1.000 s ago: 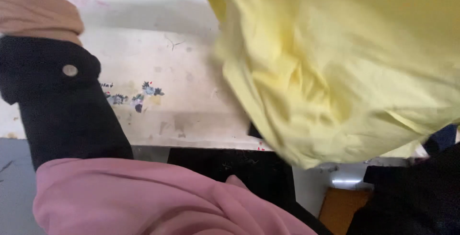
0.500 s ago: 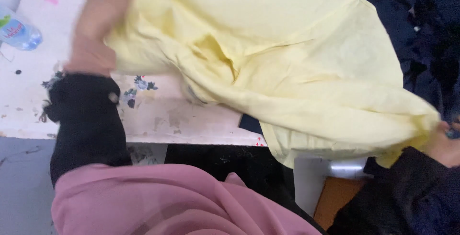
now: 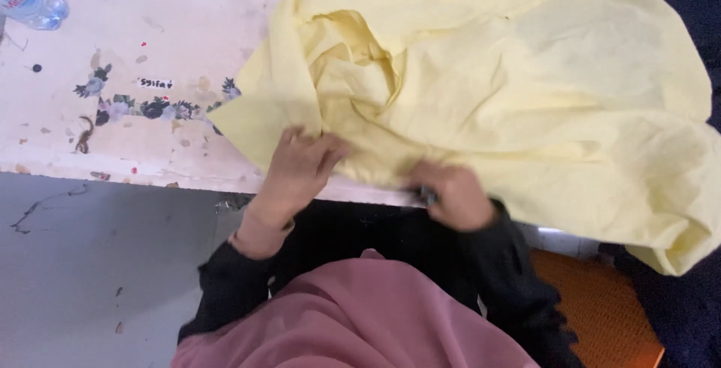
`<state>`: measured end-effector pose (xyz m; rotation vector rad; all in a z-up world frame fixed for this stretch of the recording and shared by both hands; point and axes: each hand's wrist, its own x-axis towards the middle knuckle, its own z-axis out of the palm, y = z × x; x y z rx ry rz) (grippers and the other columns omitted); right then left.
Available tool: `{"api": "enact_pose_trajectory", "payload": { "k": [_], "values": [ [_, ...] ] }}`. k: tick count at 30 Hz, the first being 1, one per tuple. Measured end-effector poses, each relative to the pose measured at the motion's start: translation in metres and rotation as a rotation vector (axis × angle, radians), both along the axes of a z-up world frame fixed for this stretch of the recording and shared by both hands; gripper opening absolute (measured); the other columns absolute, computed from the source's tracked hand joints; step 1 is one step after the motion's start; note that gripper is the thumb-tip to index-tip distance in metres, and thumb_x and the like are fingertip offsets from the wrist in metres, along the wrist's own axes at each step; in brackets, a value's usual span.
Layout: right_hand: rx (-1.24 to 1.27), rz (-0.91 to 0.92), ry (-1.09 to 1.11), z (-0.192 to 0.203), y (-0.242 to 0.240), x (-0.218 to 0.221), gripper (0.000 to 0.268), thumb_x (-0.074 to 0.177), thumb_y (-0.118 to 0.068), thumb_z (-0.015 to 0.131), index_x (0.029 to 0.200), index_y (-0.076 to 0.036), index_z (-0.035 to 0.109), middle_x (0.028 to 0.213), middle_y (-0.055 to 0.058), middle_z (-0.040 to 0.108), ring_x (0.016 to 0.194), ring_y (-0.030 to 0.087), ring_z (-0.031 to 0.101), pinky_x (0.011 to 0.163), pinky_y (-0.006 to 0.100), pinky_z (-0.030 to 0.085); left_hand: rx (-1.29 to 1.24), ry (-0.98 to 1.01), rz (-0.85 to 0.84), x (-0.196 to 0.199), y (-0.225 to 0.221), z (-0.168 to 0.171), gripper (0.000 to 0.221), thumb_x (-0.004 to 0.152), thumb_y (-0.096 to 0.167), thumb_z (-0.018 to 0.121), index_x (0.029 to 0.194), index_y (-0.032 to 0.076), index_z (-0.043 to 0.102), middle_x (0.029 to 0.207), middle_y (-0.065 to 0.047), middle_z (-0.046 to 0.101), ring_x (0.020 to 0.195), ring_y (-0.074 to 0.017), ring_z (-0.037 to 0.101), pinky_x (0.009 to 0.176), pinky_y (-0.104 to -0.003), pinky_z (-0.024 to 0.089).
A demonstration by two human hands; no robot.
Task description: Trimming loose threads from a yellow shirt using a thread trimmer in a factory setting.
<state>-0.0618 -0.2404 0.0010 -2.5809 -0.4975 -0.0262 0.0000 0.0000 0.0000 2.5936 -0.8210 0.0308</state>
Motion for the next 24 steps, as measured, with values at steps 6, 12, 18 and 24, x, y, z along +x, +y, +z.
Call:
{"api": "enact_pose_trajectory", "payload": {
  "k": [6, 12, 18, 24],
  "values": [
    [0.105, 0.145, 0.016, -0.008, 0.013, -0.028, 0.023, 0.067, -0.009, 0.057, 0.084, -0.023, 0.062, 0.083, -0.008, 0.058, 0.06, 0.02, 0.06, 0.056, 0.032, 0.048, -0.146, -0.312, 0.198, -0.005, -0.021, -0.011, 0.017, 0.088, 0.03, 0.052, 0.081, 0.016, 0.057, 0.057, 0.001, 0.051, 0.06, -0.0187, 0.057, 0.064, -0.031, 0.045],
    [0.109, 0.131, -0.078, -0.016, 0.015, -0.026, 0.017, 0.07, -0.015, 0.057, 0.081, -0.027, 0.061, 0.076, -0.011, 0.051, 0.054, 0.019, 0.056, 0.053, 0.027, 0.046, -0.293, -0.065, 0.333, 0.064, -0.088, -0.019, 0.047, 0.079, 0.052, 0.05, 0.072, 0.005, 0.052, 0.062, -0.013, 0.052, 0.061, -0.0335, 0.058, 0.056, -0.045, 0.045],
    [0.267, 0.116, -0.056, -0.007, 0.017, -0.025, 0.018, 0.064, -0.013, 0.061, 0.079, -0.021, 0.063, 0.075, -0.002, 0.055, 0.054, 0.025, 0.059, 0.051, 0.034, 0.048, -1.139, 0.349, 0.059, 0.049, -0.083, 0.041, 0.027, 0.084, 0.014, 0.056, 0.06, 0.011, 0.044, 0.044, 0.006, 0.036, 0.045, -0.0043, 0.038, 0.048, -0.016, 0.032],
    [0.707, 0.187, -0.213, 0.021, 0.015, -0.028, 0.018, 0.064, -0.013, 0.072, 0.082, -0.012, 0.069, 0.078, 0.004, 0.061, 0.064, 0.022, 0.063, 0.058, 0.028, 0.052, -1.136, 0.465, -0.098, -0.016, -0.07, 0.061, 0.018, 0.08, 0.019, 0.06, 0.07, 0.009, 0.05, 0.055, 0.002, 0.047, 0.052, -0.0052, 0.044, 0.054, -0.02, 0.038]
  ]
}}
